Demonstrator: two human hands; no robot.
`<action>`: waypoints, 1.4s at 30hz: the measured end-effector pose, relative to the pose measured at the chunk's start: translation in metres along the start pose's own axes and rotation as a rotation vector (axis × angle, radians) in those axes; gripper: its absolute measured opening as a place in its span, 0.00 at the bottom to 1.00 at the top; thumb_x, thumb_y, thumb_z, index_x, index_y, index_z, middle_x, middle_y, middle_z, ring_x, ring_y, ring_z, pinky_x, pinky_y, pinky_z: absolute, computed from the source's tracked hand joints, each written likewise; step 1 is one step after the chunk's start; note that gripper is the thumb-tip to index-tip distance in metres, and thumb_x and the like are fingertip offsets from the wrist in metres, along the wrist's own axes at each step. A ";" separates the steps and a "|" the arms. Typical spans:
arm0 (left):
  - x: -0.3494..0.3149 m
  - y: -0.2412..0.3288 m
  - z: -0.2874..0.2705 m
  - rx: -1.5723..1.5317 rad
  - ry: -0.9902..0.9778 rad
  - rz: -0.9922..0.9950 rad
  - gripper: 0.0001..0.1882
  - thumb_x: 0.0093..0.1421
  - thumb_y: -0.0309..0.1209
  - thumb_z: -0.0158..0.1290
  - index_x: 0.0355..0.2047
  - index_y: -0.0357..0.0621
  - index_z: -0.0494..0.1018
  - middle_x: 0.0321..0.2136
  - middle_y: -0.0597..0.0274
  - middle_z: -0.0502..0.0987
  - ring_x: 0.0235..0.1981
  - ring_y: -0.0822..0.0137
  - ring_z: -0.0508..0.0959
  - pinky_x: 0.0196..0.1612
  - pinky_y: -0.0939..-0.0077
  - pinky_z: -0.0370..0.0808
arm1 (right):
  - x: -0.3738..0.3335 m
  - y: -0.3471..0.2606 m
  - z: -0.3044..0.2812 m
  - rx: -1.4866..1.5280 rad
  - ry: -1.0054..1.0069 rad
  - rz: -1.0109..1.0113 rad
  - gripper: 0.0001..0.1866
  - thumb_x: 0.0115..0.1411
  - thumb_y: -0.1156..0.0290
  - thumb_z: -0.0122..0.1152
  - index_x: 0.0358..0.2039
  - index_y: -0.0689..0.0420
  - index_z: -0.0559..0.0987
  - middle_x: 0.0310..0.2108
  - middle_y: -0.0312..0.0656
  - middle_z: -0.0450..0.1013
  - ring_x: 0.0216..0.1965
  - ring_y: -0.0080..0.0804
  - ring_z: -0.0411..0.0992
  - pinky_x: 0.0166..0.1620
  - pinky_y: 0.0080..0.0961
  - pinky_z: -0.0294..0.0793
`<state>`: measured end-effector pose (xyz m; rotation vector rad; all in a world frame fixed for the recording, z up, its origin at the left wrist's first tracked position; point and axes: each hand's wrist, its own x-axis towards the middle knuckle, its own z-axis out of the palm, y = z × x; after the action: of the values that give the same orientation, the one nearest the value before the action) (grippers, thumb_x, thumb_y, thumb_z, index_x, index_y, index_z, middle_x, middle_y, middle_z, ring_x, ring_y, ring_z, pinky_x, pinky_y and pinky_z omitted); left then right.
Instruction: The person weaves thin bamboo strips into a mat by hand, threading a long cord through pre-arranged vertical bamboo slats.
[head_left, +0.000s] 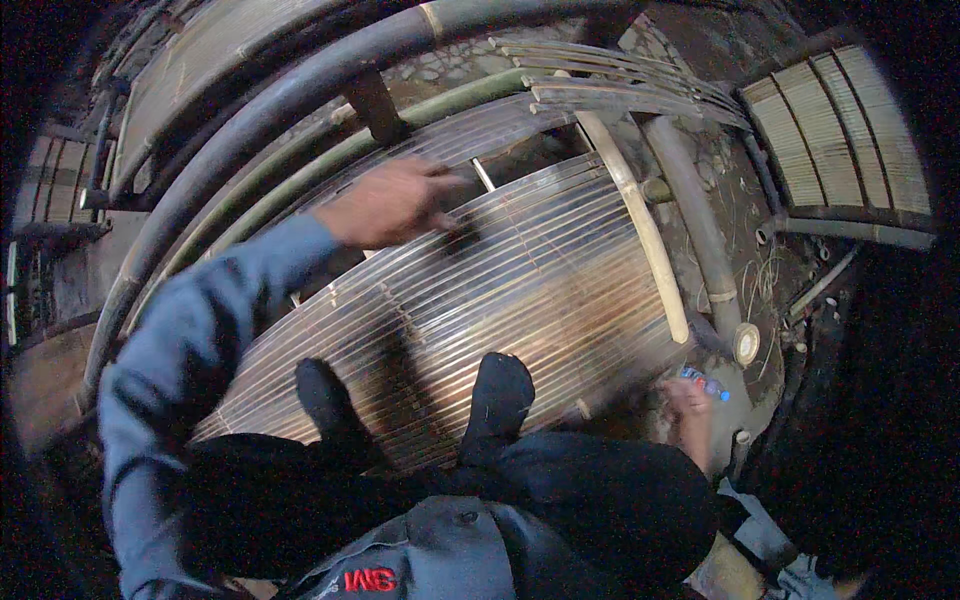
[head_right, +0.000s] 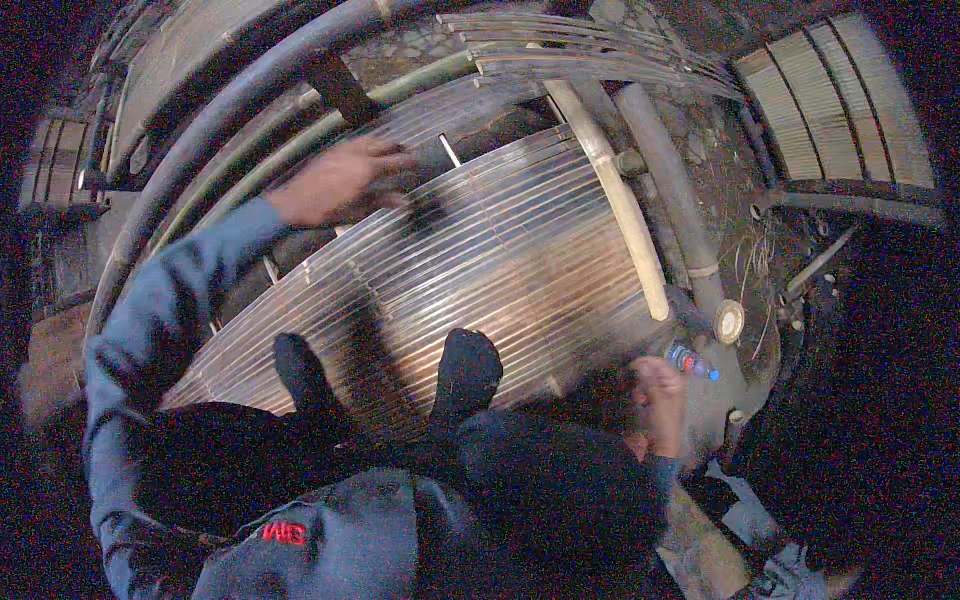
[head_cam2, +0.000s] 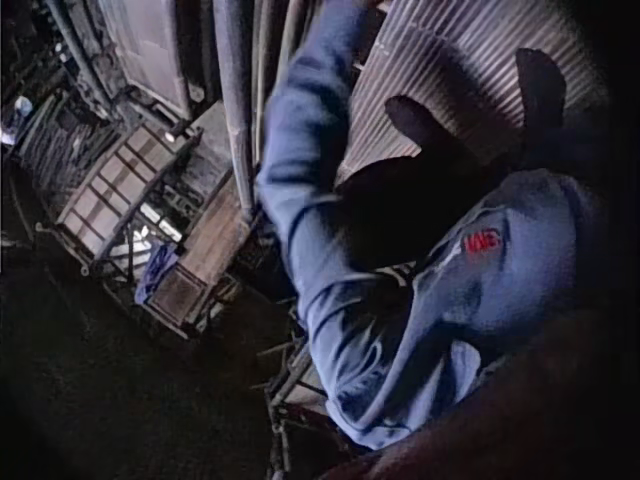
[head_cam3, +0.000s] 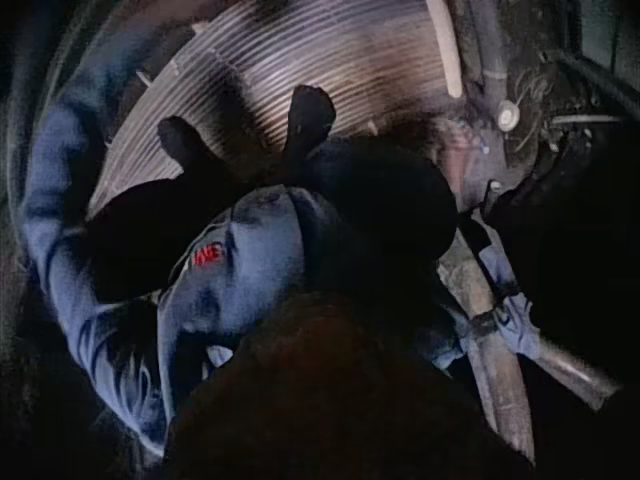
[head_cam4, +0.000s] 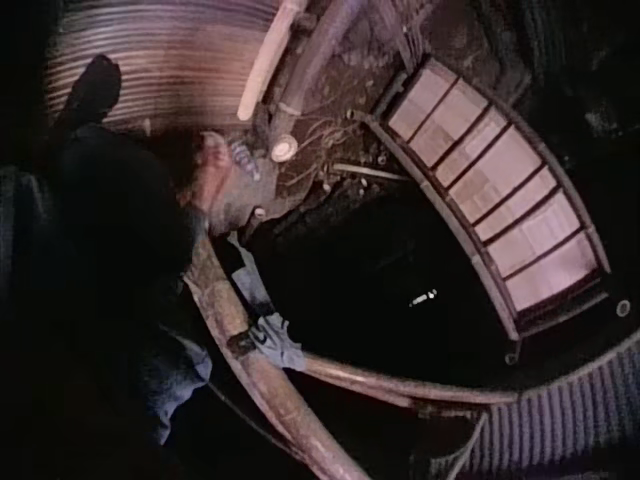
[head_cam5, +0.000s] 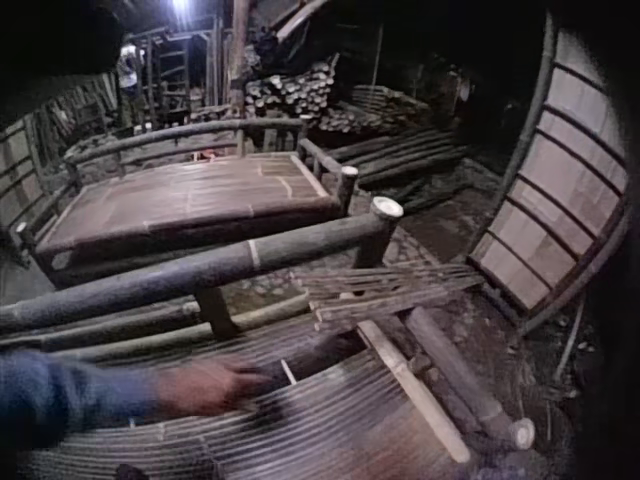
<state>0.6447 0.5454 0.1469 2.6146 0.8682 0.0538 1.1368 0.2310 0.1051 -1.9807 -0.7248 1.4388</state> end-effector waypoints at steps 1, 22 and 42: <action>0.026 0.011 0.032 -0.139 0.069 0.005 0.30 0.62 0.47 0.59 0.59 0.45 0.72 0.54 0.44 0.74 0.55 0.44 0.74 0.58 0.52 0.72 | 0.000 -0.010 -0.018 0.317 -0.028 -0.118 0.10 0.68 0.71 0.58 0.47 0.58 0.79 0.42 0.38 0.76 0.40 0.29 0.72 0.47 0.30 0.74; 0.096 0.039 0.158 -0.445 0.697 -0.548 0.15 0.53 0.26 0.63 0.42 0.44 0.77 0.41 0.52 0.72 0.48 0.49 0.70 0.52 0.55 0.65 | 0.043 -0.153 -0.009 0.595 0.219 -0.413 0.10 0.73 0.64 0.55 0.36 0.53 0.68 0.26 0.31 0.57 0.30 0.24 0.59 0.42 0.29 0.66; 0.045 -0.047 0.149 0.051 0.628 -0.635 0.16 0.48 0.25 0.60 0.37 0.35 0.69 0.35 0.41 0.73 0.40 0.41 0.73 0.43 0.49 0.70 | 0.039 -0.125 0.012 0.680 0.061 -0.342 0.10 0.74 0.63 0.53 0.37 0.54 0.70 0.25 0.30 0.59 0.25 0.19 0.57 0.33 0.21 0.62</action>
<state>0.6769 0.5547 -0.0121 2.2475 1.8852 0.7056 1.1244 0.3461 0.1678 -1.2995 -0.4346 1.1996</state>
